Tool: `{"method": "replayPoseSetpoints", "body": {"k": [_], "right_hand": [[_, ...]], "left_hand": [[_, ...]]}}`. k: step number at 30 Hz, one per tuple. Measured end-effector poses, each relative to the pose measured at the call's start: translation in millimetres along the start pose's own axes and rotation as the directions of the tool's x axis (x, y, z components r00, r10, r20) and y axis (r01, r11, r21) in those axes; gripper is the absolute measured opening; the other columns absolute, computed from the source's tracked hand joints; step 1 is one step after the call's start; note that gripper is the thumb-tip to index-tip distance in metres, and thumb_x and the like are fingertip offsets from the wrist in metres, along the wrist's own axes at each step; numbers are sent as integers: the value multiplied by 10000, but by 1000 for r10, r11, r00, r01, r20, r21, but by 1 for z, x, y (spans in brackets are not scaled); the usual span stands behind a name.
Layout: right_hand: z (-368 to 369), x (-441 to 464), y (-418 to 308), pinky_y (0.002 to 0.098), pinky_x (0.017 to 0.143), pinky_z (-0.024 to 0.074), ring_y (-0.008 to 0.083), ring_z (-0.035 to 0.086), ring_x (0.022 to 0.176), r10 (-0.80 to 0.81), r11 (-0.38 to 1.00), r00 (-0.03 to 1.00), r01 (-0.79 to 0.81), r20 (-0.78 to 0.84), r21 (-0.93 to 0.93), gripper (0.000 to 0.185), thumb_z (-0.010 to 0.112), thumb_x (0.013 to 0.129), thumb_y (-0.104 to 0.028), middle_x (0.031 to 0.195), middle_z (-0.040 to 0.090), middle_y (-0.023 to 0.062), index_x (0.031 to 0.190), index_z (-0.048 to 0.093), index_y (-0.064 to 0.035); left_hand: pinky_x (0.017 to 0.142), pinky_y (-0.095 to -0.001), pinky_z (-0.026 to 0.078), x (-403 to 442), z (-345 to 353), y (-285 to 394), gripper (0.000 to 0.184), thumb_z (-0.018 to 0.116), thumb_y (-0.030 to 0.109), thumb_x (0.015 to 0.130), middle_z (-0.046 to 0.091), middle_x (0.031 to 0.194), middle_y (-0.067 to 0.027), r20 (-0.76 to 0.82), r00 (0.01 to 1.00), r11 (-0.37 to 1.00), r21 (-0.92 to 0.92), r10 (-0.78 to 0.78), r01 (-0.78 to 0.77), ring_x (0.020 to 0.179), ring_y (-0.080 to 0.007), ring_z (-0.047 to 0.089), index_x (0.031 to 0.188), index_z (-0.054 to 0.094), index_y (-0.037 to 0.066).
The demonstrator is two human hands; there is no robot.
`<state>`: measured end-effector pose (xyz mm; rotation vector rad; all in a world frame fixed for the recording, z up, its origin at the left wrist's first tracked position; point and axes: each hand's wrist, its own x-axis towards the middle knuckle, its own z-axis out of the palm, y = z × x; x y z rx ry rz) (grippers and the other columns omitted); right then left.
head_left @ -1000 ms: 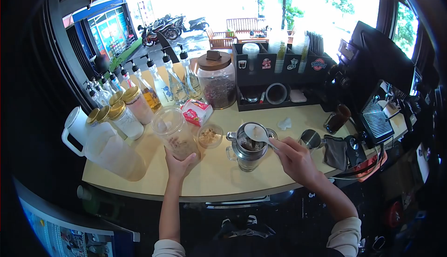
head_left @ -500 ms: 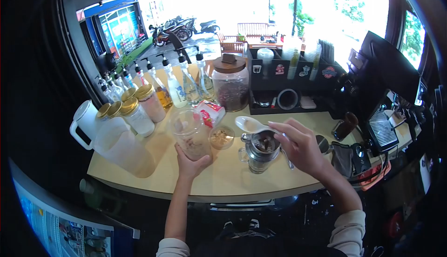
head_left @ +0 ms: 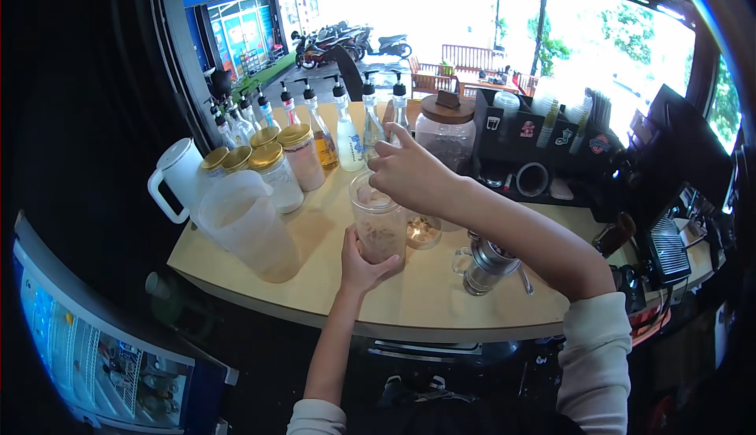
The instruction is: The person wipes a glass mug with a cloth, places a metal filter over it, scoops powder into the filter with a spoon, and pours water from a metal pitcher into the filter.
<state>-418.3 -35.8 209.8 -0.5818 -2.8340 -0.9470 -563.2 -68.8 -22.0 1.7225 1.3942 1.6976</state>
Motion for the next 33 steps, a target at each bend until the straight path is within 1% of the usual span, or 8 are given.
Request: {"method": "replayPoseSetpoints", "body": {"k": [8, 14, 18, 20, 22, 24, 27, 33], "right_hand": [[4, -45, 6, 502, 1079, 242, 190, 527, 1084, 89, 960, 975, -29, -203, 279, 194, 601, 733, -40, 1011, 597, 25, 901, 663, -114], [-10, -155, 14, 462, 1056, 275, 227, 521, 1099, 306, 853, 926, -164, -222, 495, 212, 609, 780, -49, 1080, 576, 69, 984, 654, -88], [-2, -236, 9, 427, 994, 339, 261, 528, 1075, 573, 680, 800, -342, -179, 649, 184, 615, 781, -23, 1106, 567, 86, 960, 637, -58], [12, -273, -1, 420, 964, 364, 277, 525, 1065, 676, 589, 721, -402, -155, 701, 181, 615, 780, -15, 1105, 566, 89, 957, 629, -49], [28, -304, -13, 380, 898, 408, 291, 524, 1073, 849, 412, 514, -497, -124, 763, 211, 626, 757, 19, 1120, 551, 121, 963, 620, -31], [42, -331, -26, 370, 889, 415, 293, 523, 1070, 885, 408, 432, -535, -176, 740, 223, 625, 757, 19, 1129, 542, 135, 974, 614, -28], [62, -369, -38, 351, 878, 420, 295, 522, 1056, 924, 380, 285, -616, -254, 690, 251, 622, 762, 13, 1144, 525, 149, 1010, 598, -20], [112, -425, -47, 308, 869, 416, 220, 528, 1027, 971, 237, 143, -594, -190, 769, 276, 579, 846, -23, 1087, 546, 130, 1119, 537, -6]], "left_hand": [[957, -393, 406, 0, 4, -12, 940, 869, 269, 542, 506, 1167, -159, -2, 997, 995, -55, -78, 78, 1110, -283, 500, 1281, 346, 16], [965, -416, 355, -6, -1, 11, 874, 830, 240, 603, 437, 1218, -182, -292, 918, 946, 259, 270, -196, 1160, -307, 423, 1294, 349, 8], [940, -414, 375, -28, 20, 36, 753, 785, 211, 661, 450, 1179, -169, -349, 871, 919, 314, 346, -239, 1126, -309, 443, 1267, 387, 10], [926, -398, 389, -32, 44, 79, 664, 748, 182, 697, 454, 1150, -159, -66, 873, 863, 205, 483, -462, 1094, -308, 459, 1244, 412, 14], [941, -389, 394, -26, 73, 101, 720, 770, 216, 683, 459, 1177, -147, -5, 884, 873, 161, 468, -461, 1114, -288, 466, 1265, 396, 17], [990, -387, 370, -18, 96, 115, 853, 827, 247, 622, 455, 1235, -135, 22, 947, 928, -210, 319, -308, 1176, -257, 449, 1307, 366, 32], [1028, -379, 344, 1, 113, 110, 1001, 882, 267, 538, 458, 1273, -119, 183, 944, 899, -397, 276, -186, 1217, -233, 435, 1344, 331, 50], [1022, -363, 353, 20, 114, 108, 1037, 911, 287, 468, 501, 1237, -83, 399, 882, 933, -341, 251, -111, 1170, -227, 476, 1328, 375, 67]]}}
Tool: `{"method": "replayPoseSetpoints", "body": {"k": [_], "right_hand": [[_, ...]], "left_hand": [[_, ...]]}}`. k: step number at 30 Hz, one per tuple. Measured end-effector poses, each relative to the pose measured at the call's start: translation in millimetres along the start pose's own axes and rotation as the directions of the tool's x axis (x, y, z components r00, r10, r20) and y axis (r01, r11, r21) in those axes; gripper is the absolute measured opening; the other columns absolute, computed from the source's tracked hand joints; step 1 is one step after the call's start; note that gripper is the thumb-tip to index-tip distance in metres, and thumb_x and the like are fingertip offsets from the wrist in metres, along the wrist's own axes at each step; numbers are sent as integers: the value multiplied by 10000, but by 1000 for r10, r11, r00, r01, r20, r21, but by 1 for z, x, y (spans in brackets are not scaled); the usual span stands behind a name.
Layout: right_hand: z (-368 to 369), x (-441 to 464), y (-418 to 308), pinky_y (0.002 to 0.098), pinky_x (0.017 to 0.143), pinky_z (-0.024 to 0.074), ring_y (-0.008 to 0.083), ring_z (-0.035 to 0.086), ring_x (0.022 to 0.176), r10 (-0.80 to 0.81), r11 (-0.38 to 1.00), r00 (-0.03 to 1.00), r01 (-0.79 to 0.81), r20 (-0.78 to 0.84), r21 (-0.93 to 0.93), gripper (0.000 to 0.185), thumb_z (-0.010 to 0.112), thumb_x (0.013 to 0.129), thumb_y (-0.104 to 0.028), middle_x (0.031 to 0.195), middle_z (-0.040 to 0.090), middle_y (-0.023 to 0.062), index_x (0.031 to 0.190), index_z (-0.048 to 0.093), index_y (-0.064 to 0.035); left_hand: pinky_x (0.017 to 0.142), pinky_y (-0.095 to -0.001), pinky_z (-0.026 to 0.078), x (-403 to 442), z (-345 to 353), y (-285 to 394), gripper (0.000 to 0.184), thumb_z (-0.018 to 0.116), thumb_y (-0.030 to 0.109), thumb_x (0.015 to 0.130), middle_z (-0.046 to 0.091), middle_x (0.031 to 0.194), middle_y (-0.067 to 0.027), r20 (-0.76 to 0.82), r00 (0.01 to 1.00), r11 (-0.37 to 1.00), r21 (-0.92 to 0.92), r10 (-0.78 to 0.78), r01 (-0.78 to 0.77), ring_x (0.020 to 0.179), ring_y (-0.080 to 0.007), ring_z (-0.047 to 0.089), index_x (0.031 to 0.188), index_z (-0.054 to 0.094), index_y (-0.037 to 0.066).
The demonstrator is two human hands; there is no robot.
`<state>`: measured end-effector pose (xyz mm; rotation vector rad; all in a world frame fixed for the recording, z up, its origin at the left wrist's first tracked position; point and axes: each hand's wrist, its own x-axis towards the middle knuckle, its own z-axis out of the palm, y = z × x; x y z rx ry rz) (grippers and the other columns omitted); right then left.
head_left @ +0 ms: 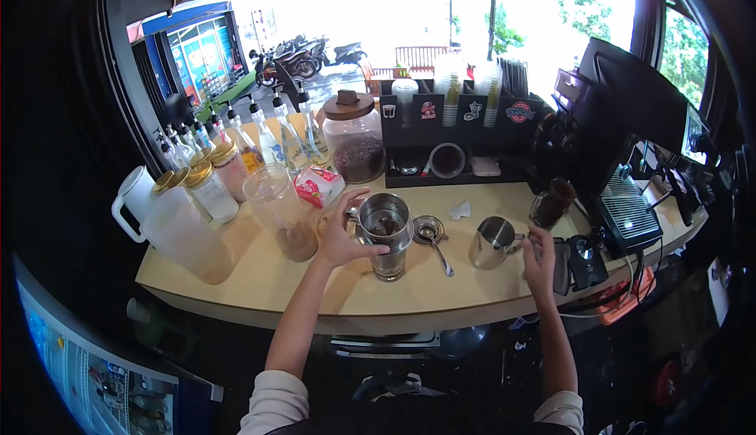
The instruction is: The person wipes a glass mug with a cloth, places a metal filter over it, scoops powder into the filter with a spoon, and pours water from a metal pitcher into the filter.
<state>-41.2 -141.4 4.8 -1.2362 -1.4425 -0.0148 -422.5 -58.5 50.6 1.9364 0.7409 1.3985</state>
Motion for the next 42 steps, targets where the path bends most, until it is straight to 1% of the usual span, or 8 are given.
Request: {"method": "replayPoseSetpoints", "body": {"k": [2, 9, 18, 26, 35, 37, 39, 42], "right_hand": [[1, -7, 11, 270, 834, 425, 156, 543, 959, 388, 860, 901, -429, 194, 275, 250, 550, 905, -69, 1024, 570, 80, 1145, 518, -4], [18, -10, 26, 246, 779, 428, 102, 533, 869, 287, 902, 942, -327, 174, 283, 207, 484, 957, -104, 942, 562, 51, 1128, 512, 10], [27, -8, 37, 236, 720, 403, 67, 474, 752, 326, 835, 917, -393, 228, 386, 163, 478, 966, -129, 765, 501, 16, 843, 452, -25], [40, -5, 26, 262, 652, 423, 100, 476, 657, 414, 499, 865, -476, 284, 724, 138, 485, 949, -97, 723, 484, 10, 819, 446, -71], [45, 44, -45, 258, 639, 403, 88, 460, 654, 283, 429, 875, -481, 392, 764, 140, 526, 923, -97, 717, 487, 11, 808, 450, -73], [47, 59, -59, 257, 639, 400, 83, 458, 654, 261, 441, 880, -475, 397, 762, 139, 528, 919, -88, 716, 487, 8, 803, 452, -73], [48, 73, -77, 256, 640, 396, 77, 456, 654, 243, 453, 884, -467, 399, 760, 138, 529, 914, -80, 715, 486, 4, 798, 454, -74], [50, 92, -107, 232, 598, 368, 58, 473, 634, 227, 467, 864, -502, 450, 728, 155, 565, 890, -64, 700, 497, -23, 794, 445, -89]], "left_hand": [[1014, -362, 362, -1, 2, -1, 1022, 913, 295, 461, 503, 1235, -78, 16, 999, 998, 45, -34, 33, 1163, -223, 479, 1315, 399, 69], [942, -363, 426, -10, 8, 5, 965, 905, 329, 460, 539, 1175, -84, -114, 993, 984, 179, 26, -5, 1069, -221, 541, 1270, 457, 57], [873, -367, 455, -14, 9, 10, 916, 886, 385, 462, 585, 1099, -97, -156, 981, 943, 328, 114, -57, 1004, -223, 582, 1222, 495, 56], [901, -366, 444, -15, 9, 14, 916, 892, 350, 472, 580, 1105, -96, -138, 987, 947, 320, 77, -29, 1022, -219, 571, 1239, 482, 64], [976, -363, 397, -16, 11, 22, 965, 897, 326, 498, 549, 1168, -102, -105, 993, 985, 155, -62, 78, 1094, -225, 527, 1295, 416, 72], [984, -362, 390, -16, 10, 25, 966, 897, 310, 504, 550, 1171, -109, -81, 996, 943, 328, -35, 60, 1104, -231, 521, 1300, 404, 72], [982, -365, 393, -18, 9, 19, 944, 896, 306, 516, 554, 1172, -110, -75, 997, 947, 318, -26, 48, 1109, -230, 521, 1290, 408, 73], [980, -358, 411, -18, 11, 15, 896, 894, 268, 543, 562, 1172, -113, -20, 980, 980, -35, -198, 198, 1107, -214, 543, 1263, 410, 45]]}}
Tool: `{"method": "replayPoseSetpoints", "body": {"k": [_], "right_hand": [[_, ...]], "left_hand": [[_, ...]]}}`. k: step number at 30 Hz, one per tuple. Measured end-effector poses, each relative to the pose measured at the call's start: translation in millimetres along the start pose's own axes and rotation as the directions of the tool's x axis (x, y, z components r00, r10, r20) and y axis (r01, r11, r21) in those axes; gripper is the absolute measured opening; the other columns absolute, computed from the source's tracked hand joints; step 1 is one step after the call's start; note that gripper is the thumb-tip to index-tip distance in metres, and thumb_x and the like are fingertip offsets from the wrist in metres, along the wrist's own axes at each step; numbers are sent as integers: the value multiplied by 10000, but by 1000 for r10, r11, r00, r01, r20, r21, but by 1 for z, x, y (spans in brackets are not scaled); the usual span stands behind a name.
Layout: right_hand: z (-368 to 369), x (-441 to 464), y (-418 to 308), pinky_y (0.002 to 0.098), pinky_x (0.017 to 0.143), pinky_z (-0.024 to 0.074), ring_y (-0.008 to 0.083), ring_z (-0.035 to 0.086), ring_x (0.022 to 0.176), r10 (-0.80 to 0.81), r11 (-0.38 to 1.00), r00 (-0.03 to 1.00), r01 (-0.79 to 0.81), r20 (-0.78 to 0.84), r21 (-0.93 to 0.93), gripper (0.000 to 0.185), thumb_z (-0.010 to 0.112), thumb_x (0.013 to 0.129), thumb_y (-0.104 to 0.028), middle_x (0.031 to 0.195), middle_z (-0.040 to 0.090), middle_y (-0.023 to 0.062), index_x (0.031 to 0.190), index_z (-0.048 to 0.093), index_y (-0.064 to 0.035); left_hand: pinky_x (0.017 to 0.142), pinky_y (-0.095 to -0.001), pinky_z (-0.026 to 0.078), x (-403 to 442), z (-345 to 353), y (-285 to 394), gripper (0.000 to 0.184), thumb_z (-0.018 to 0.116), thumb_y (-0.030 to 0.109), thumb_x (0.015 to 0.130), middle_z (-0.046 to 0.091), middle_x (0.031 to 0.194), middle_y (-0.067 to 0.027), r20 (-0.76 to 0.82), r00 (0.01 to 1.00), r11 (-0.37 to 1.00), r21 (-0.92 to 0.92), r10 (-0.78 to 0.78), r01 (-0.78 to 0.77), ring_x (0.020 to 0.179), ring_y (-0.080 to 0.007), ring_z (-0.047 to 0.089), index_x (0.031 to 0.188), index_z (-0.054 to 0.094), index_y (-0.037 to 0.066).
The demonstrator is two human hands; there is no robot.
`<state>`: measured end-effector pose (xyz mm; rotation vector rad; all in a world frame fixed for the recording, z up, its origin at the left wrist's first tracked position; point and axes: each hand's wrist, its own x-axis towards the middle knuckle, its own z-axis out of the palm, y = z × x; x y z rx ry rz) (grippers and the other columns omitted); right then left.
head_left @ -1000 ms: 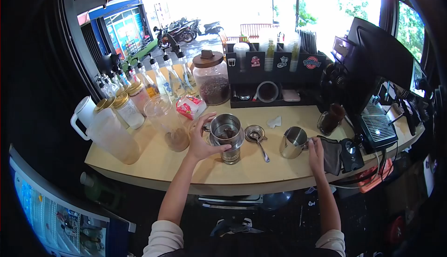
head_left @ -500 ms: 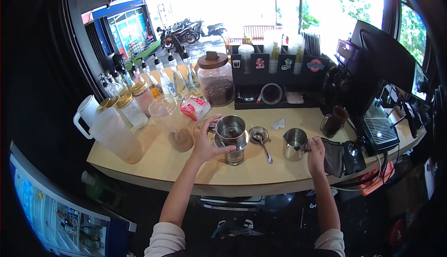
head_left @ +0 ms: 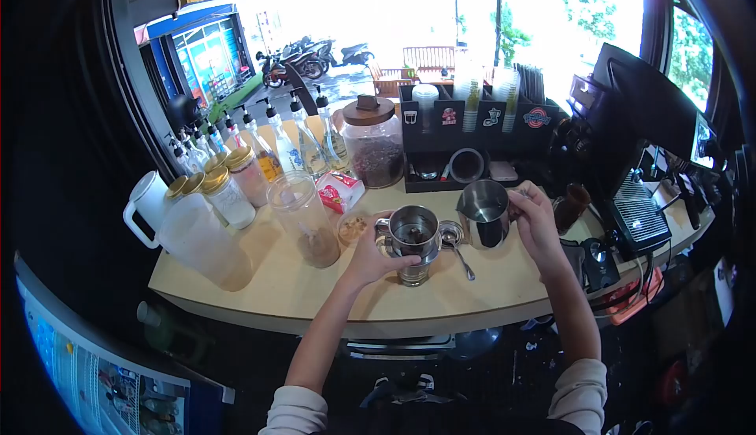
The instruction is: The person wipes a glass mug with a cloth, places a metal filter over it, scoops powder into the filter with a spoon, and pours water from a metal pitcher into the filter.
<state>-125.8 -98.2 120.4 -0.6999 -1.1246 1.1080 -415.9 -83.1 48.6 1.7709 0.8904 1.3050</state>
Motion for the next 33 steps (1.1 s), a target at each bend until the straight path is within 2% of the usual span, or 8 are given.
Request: {"method": "replayPoseSetpoints", "body": {"k": [5, 10, 12, 13, 15, 18, 27, 33], "right_hand": [[35, 10, -23, 200, 570, 361, 42, 485, 617, 84, 992, 995, -79, 54, -100, 187, 624, 838, -69, 673, 508, -33, 746, 464, -98], [46, 21, -26, 188, 554, 360, 26, 496, 601, 33, 979, 997, -18, 68, -204, 193, 644, 807, -55, 663, 529, -33, 730, 474, -99], [51, 23, -29, 184, 554, 358, 21, 497, 600, 47, 976, 997, -31, 66, -218, 190, 648, 802, -54, 663, 535, -35, 730, 477, -97], [52, 24, -29, 180, 549, 356, 18, 495, 597, 42, 975, 996, -24, 73, -222, 188, 650, 802, -53, 659, 539, -33, 732, 481, -93], [56, 25, -29, 176, 544, 354, 16, 493, 595, 38, 974, 996, -19, 78, -227, 185, 652, 803, -52, 656, 543, -31, 734, 484, -88], [60, 27, -29, 173, 521, 352, 13, 481, 574, 36, 968, 997, -18, 65, -249, 181, 659, 800, -47, 648, 540, -31, 739, 491, -79], [65, 32, -27, 161, 471, 333, -3, 452, 539, 11, 940, 996, 22, 93, -342, 183, 656, 805, -38, 628, 511, -43, 741, 488, -68], [74, 30, -35, 168, 498, 405, -2, 456, 552, 64, 931, 994, -26, 90, -364, 192, 655, 809, -47, 635, 485, -47, 756, 472, -67]], "left_hand": [[979, -354, 417, 0, 0, 3, 883, 895, 262, 545, 563, 1172, -117, 40, 996, 996, -45, -74, 76, 1103, -207, 550, 1254, 422, 30], [976, -356, 419, 1, -1, -5, 874, 895, 287, 540, 570, 1164, -117, 53, 994, 992, -78, -93, 97, 1104, -207, 551, 1242, 441, 33], [1019, -344, 365, 1, -2, -4, 840, 882, 186, 569, 539, 1198, -91, 100, 987, 986, -94, -127, 136, 1145, -191, 510, 1251, 413, 43], [1019, -344, 365, 1, -1, -5, 840, 882, 186, 569, 539, 1198, -91, 101, 986, 986, -96, -129, 139, 1145, -191, 510, 1251, 413, 43], [945, -352, 442, 1, 0, -6, 855, 889, 290, 547, 585, 1138, -125, 43, 997, 995, -76, -60, 63, 1062, -207, 577, 1228, 450, 21], [926, -347, 456, 1, 0, -3, 841, 886, 286, 552, 595, 1118, -129, 42, 998, 996, -72, -45, 48, 1028, -207, 594, 1219, 452, 14], [903, -347, 465, -1, 2, -12, 792, 881, 304, 550, 610, 1083, -131, -3, 1000, 998, -51, -23, 23, 1009, -212, 604, 1172, 482, 16], [917, -364, 454, -1, 3, -11, 789, 876, 310, 553, 609, 1077, -133, -8, 1000, 998, -65, -22, 22, 1013, -216, 602, 1171, 485, 15]]}}
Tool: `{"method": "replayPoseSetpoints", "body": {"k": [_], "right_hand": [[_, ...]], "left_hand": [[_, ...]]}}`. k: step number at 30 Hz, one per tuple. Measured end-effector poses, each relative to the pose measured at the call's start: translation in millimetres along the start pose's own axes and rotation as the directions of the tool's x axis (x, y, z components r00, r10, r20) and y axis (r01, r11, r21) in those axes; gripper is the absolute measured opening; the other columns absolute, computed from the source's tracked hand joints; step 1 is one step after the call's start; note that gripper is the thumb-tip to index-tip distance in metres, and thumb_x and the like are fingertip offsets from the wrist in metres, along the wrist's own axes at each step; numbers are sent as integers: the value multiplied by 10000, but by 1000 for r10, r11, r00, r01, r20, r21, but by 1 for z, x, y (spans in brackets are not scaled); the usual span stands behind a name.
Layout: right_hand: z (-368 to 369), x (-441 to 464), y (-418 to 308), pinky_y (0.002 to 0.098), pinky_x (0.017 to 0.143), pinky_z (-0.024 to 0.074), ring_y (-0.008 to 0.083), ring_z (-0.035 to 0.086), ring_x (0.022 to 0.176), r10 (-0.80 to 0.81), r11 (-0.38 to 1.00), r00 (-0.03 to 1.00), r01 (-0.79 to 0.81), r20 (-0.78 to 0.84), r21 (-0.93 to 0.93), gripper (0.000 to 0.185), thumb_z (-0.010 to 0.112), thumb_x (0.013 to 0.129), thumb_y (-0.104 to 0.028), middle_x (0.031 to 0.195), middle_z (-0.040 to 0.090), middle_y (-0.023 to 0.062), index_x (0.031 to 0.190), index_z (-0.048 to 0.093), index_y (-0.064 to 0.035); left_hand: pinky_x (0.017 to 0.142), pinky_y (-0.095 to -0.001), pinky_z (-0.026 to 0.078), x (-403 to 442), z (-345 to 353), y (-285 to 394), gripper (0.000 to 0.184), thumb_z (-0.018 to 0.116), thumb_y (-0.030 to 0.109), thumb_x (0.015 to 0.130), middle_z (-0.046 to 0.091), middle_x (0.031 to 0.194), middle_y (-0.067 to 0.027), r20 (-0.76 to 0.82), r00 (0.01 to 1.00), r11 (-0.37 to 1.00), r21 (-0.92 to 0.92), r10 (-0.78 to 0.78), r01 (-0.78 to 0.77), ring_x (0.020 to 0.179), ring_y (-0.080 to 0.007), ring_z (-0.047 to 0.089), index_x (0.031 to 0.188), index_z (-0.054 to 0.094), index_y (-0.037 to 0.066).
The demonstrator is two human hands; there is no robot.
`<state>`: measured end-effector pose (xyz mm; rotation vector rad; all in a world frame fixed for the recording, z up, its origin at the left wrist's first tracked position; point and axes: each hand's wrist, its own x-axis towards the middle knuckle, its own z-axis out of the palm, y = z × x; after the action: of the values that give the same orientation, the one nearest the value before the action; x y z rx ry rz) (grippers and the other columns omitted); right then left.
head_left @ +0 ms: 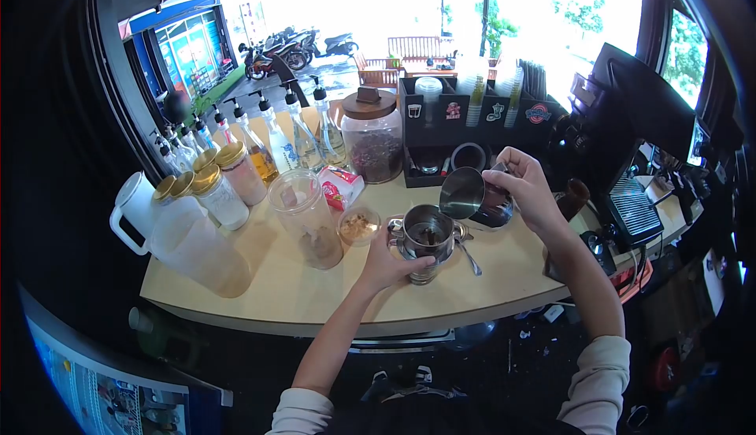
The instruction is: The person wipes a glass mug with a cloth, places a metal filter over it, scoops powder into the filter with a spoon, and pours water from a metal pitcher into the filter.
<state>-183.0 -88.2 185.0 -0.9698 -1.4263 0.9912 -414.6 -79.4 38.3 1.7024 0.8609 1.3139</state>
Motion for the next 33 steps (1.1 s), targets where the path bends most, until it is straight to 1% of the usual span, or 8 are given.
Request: {"method": "replayPoseSetpoints", "body": {"k": [2, 6, 12, 14, 18, 20, 28, 33], "right_hand": [[0, 0, 0, 165, 548, 383, 0, 487, 601, 12, 1000, 1000, -12, 16, 9, 174, 639, 817, -21, 663, 527, -44, 771, 480, -71], [-1, 1, 3, 165, 534, 384, 1, 490, 600, -10, 1000, 999, 9, 40, 10, 167, 635, 819, -16, 669, 535, -38, 777, 481, -65], [1, 3, 2, 161, 564, 416, -1, 497, 611, -16, 998, 999, 18, 29, -63, 164, 637, 821, -28, 685, 535, -35, 782, 481, -61], [6, 1, -2, 166, 482, 339, -11, 405, 562, -28, 999, 1000, 27, -11, -38, 235, 659, 799, -42, 629, 450, -61, 731, 437, -76], [2, 3, 1, 163, 492, 358, -13, 415, 569, -56, 995, 998, 57, 3, -83, 240, 657, 797, -39, 628, 451, -61, 730, 429, -76], [0, 2, 1, 158, 550, 406, -3, 481, 600, -36, 994, 998, 40, 42, -98, 173, 631, 824, -22, 678, 512, -41, 777, 470, -66], [8, -1, -8, 159, 531, 379, -4, 461, 583, -46, 996, 998, 48, 33, -76, 191, 631, 822, -9, 665, 504, -42, 765, 458, -69], [9, -1, -10, 158, 529, 373, -6, 458, 583, -53, 994, 998, 55, 26, -92, 192, 632, 823, -13, 664, 503, -43, 763, 458, -68]], "left_hand": [[917, -365, 452, 0, 0, -3, 789, 875, 310, 553, 610, 1077, -131, 0, 1000, 1000, -7, 0, 0, 1016, -214, 601, 1173, 485, 15], [923, -368, 446, 0, 0, 2, 787, 873, 310, 555, 612, 1079, -126, 7, 1000, 1000, -19, -2, 2, 1021, -212, 598, 1174, 486, 18], [930, -370, 438, 1, 0, -4, 774, 872, 304, 556, 616, 1075, -121, 18, 1000, 999, -43, 3, -3, 1021, -213, 599, 1169, 493, 22], [927, -370, 439, 0, 0, -4, 774, 872, 303, 555, 617, 1074, -120, 17, 1000, 999, -46, -2, 3, 1018, -213, 600, 1169, 492, 23], [920, -368, 442, 0, 0, -2, 779, 870, 307, 554, 616, 1075, -120, 11, 1000, 1000, -29, -11, 12, 1015, -213, 600, 1172, 489, 24], [918, -367, 443, 0, 1, -2, 782, 871, 312, 553, 615, 1076, -121, 7, 1000, 999, -32, -11, 12, 1014, -214, 600, 1172, 489, 24], [915, -367, 444, -1, 1, -3, 793, 874, 321, 554, 611, 1075, -122, -2, 1000, 1000, -16, -10, 10, 1017, -218, 596, 1177, 484, 23], [917, -367, 442, -1, 1, -3, 799, 872, 321, 562, 603, 1090, -121, 4, 1000, 999, -46, -18, 18, 1028, -213, 587, 1192, 476, 32]]}}
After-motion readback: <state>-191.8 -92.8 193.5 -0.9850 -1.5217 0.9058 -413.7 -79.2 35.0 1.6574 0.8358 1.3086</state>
